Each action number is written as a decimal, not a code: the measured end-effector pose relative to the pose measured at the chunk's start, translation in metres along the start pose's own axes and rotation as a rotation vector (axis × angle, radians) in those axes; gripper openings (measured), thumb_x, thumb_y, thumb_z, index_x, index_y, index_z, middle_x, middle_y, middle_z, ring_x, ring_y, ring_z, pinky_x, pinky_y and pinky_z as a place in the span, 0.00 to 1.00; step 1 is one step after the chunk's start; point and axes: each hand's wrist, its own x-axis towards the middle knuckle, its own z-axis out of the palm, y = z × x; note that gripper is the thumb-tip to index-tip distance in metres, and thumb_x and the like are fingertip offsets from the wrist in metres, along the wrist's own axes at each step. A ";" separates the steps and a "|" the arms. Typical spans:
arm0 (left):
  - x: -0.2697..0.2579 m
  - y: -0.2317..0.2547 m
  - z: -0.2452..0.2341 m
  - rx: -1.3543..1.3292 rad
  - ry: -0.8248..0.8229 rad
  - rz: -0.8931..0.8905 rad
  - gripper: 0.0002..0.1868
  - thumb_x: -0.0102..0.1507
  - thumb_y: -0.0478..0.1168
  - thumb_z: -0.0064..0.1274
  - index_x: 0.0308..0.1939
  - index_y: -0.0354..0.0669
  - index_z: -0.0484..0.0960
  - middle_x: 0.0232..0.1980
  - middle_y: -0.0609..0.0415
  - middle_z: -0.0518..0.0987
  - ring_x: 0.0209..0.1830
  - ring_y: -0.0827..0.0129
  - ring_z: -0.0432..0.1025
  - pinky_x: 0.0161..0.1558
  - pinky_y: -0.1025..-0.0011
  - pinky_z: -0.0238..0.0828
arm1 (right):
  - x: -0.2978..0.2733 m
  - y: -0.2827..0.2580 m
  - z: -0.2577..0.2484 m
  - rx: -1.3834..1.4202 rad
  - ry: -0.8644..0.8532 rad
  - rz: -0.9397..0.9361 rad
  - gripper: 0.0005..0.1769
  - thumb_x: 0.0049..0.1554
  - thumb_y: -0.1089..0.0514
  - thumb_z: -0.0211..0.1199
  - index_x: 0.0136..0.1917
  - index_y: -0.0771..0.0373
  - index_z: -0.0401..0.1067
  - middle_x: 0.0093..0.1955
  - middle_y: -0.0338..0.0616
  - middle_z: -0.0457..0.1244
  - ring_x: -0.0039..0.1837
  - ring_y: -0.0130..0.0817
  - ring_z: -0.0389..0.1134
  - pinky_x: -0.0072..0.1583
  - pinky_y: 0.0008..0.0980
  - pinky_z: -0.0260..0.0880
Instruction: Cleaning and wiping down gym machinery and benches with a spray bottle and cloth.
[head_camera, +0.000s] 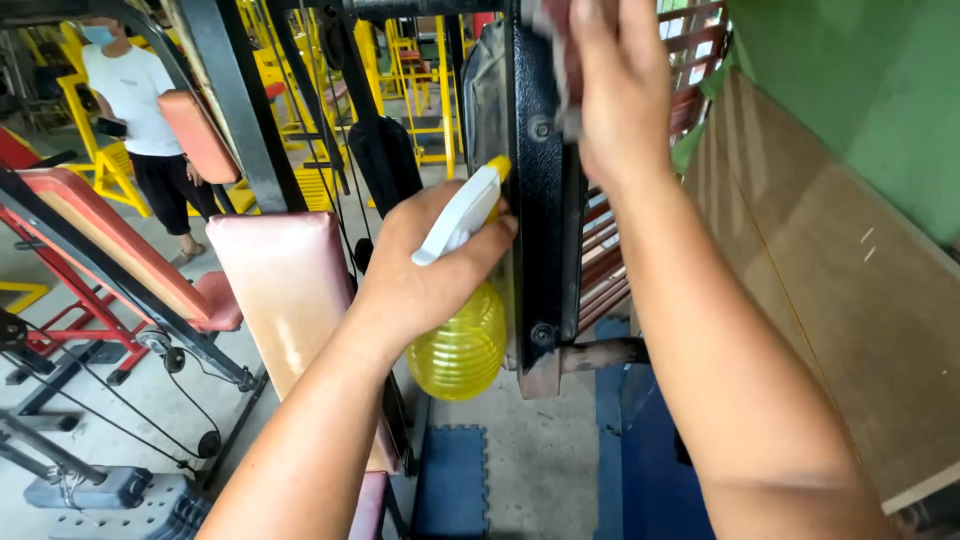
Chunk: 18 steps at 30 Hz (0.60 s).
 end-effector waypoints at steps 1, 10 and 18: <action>-0.001 -0.004 0.001 -0.040 0.000 0.010 0.13 0.60 0.44 0.58 0.43 0.40 0.83 0.38 0.51 0.85 0.37 0.68 0.80 0.43 0.71 0.76 | -0.025 -0.014 0.009 -0.173 -0.055 -0.099 0.15 0.75 0.60 0.57 0.70 0.70 0.64 0.65 0.48 0.62 0.67 0.36 0.63 0.68 0.39 0.61; 0.005 -0.025 0.007 -0.119 0.021 -0.109 0.13 0.60 0.43 0.59 0.45 0.41 0.85 0.36 0.54 0.85 0.37 0.74 0.78 0.42 0.72 0.75 | -0.217 -0.059 -0.009 -0.734 -0.182 0.067 0.29 0.66 0.62 0.56 0.79 0.66 0.57 0.78 0.52 0.57 0.79 0.39 0.59 0.77 0.36 0.57; 0.030 -0.022 -0.009 -0.143 -0.008 0.042 0.11 0.60 0.42 0.57 0.42 0.41 0.85 0.38 0.53 0.86 0.39 0.71 0.80 0.44 0.72 0.76 | -0.190 -0.103 -0.022 -0.547 -0.031 0.333 0.30 0.60 0.64 0.62 0.75 0.64 0.66 0.69 0.51 0.65 0.67 0.36 0.67 0.68 0.34 0.67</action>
